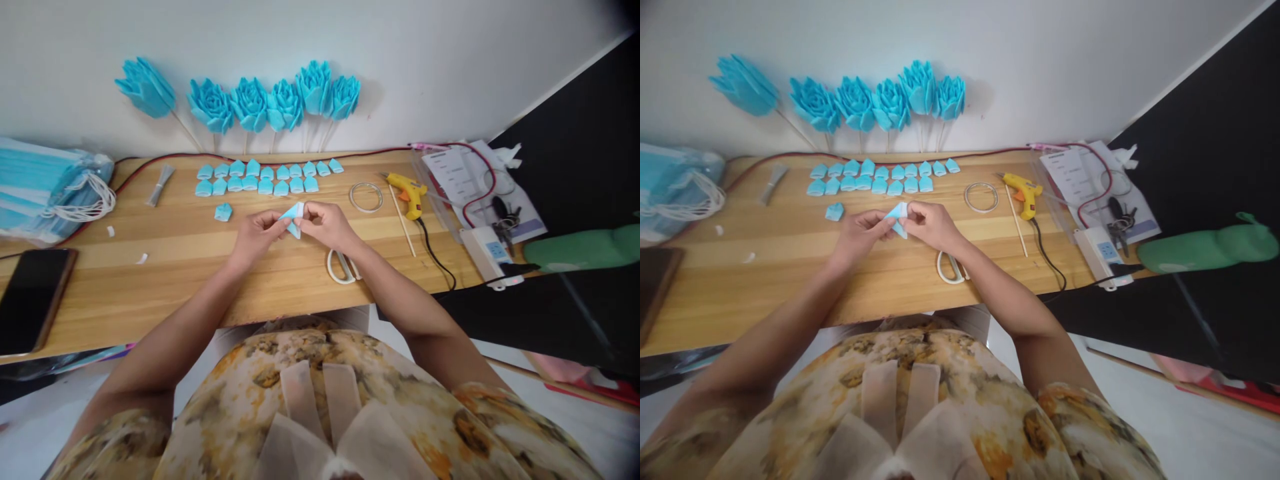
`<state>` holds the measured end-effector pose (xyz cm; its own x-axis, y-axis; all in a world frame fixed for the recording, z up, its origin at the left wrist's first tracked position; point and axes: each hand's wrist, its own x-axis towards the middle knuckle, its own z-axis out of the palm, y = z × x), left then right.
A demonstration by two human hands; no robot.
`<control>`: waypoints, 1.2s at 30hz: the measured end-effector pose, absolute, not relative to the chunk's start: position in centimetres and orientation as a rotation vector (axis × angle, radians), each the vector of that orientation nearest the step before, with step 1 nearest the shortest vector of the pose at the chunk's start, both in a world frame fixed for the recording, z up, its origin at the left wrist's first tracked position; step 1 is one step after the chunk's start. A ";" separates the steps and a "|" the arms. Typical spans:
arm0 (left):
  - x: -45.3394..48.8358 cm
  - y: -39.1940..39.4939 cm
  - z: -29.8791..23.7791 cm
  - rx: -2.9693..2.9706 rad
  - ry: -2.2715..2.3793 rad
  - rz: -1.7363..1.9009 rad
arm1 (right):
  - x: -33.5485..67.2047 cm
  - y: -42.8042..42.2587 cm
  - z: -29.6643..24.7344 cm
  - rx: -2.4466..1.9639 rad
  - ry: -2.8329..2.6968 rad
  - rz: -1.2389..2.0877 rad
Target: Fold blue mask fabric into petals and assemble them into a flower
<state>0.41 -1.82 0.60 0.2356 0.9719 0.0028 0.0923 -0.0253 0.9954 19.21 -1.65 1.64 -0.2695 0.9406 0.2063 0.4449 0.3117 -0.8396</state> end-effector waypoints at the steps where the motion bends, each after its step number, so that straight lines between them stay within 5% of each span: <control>1: 0.4 -1.8 0.6 1.399 1.102 0.999 | 19.2 -1.7 1.6 -1.231 -1.863 0.859; 15: 0.4 -1.8 1.0 0.974 0.996 1.088 | 19.8 -1.3 1.9 -0.921 -2.104 0.416; 36: 0.7 -2.1 0.8 1.139 1.053 1.123 | 18.9 -1.6 1.1 -1.065 -1.762 0.868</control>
